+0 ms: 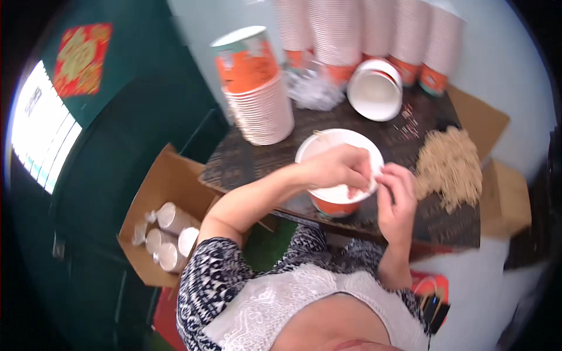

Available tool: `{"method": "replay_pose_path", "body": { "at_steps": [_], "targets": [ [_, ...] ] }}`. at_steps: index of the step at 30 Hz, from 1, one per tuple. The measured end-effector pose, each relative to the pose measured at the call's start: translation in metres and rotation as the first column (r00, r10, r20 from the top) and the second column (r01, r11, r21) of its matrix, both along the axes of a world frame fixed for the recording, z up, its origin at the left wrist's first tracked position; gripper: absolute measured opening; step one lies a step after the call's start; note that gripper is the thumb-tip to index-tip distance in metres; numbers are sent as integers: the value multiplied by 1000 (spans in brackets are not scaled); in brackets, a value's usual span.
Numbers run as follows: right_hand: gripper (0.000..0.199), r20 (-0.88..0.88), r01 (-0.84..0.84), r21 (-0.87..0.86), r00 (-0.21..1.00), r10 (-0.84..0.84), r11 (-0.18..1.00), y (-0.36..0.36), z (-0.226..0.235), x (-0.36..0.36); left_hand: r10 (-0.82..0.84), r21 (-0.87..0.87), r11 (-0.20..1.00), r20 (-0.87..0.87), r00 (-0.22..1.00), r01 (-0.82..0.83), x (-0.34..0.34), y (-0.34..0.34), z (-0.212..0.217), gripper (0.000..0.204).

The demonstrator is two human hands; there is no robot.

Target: Manually attaching thin rope handles to paper buckets at a workstation.

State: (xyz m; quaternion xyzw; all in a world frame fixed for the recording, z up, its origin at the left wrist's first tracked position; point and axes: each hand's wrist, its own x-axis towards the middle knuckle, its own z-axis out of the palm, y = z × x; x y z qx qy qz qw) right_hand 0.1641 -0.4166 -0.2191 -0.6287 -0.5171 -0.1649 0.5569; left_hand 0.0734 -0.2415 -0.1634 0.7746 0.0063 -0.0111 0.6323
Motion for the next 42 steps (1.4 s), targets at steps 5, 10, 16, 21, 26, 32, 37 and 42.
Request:
{"method": "replay_pose_path", "body": {
  "at_steps": [5, 10, 16, 21, 26, 32, 37, 42],
  "targets": [
    [13, -37, -38, 21, 999, 39, 999, -1, -3, 5, -29, -129, 991, -36, 999, 24, 2, 1, 3, 12],
    [14, -51, -60, 24, 997, 61, 998, -8, -4, 5, -40, -107, 994, -33, 999, 36, 5, -5, 1, 10],
    [17, -21, -68, 19, 997, 68, 998, -7, -1, 1, -39, -108, 994, -52, 998, 33, 3, -6, 1, 11],
    [17, 46, -40, 31, 998, 38, 999, -1, 3, 0, -49, -106, 993, -28, 998, 45, 4, -5, 1, 11],
    [17, 41, -51, 39, 998, 50, 998, -1, 5, 1, -38, -66, 997, -62, 997, 34, 5, -7, 6, 11],
    [16, -19, -46, 47, 999, 47, 998, -2, 3, -1, -28, -97, 995, -87, 996, 19, 5, -6, 6, 9],
    [17, -11, -43, 71, 999, 44, 997, -3, 5, -6, -13, -156, 988, -96, 995, -3, 7, -6, 1, 9],
    [18, 14, -72, 86, 997, 71, 994, -2, 4, -12, -34, -182, 983, -104, 994, 15, 7, -5, 1, 10]
  ]
}}
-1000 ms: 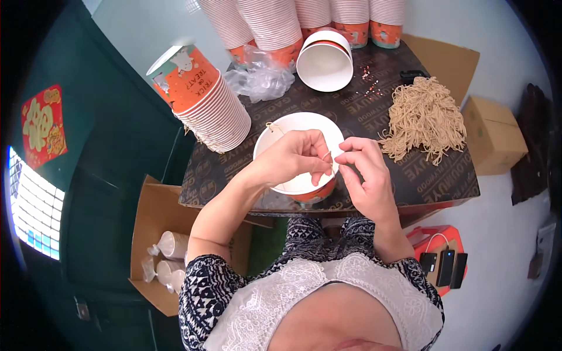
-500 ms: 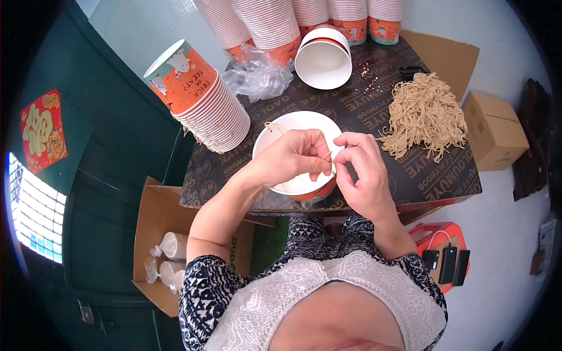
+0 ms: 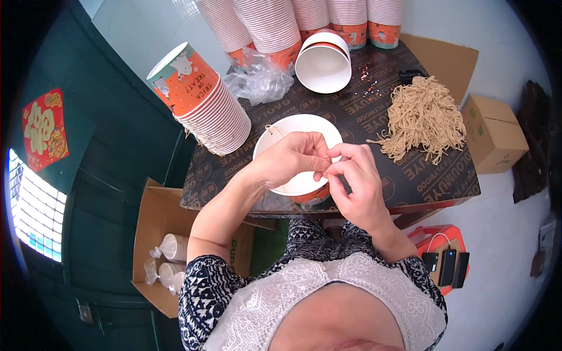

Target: Manually attaching thin rope handles to paper buckets at a workstation.

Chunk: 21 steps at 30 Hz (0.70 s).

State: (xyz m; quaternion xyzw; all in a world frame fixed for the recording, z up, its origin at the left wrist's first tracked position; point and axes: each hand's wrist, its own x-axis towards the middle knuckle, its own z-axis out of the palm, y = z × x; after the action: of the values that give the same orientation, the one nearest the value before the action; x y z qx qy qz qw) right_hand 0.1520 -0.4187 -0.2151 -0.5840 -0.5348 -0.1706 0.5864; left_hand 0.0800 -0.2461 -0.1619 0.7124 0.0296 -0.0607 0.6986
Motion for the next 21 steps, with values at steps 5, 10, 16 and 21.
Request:
{"method": "replay_pose_path", "body": {
  "at_steps": [5, 10, 16, 21],
  "targets": [
    [8, 7, 101, -14, 995, -101, 995, -4, -4, 11, -24, 59, 998, 1, 1000, 24, -3, 2, 5, 13],
    [9, 50, 101, -62, 994, -98, 993, -4, -8, 18, -46, 95, 994, -24, 999, 48, -4, 3, 2, 18],
    [11, 85, 85, -87, 993, -78, 993, -3, -7, 20, -18, 168, 986, 53, 998, 9, -10, -5, -1, 18],
    [9, 56, 41, -92, 998, -36, 995, 0, -5, 19, 18, 600, 757, 375, 927, -258, -18, -22, -7, 14]
  ]
}}
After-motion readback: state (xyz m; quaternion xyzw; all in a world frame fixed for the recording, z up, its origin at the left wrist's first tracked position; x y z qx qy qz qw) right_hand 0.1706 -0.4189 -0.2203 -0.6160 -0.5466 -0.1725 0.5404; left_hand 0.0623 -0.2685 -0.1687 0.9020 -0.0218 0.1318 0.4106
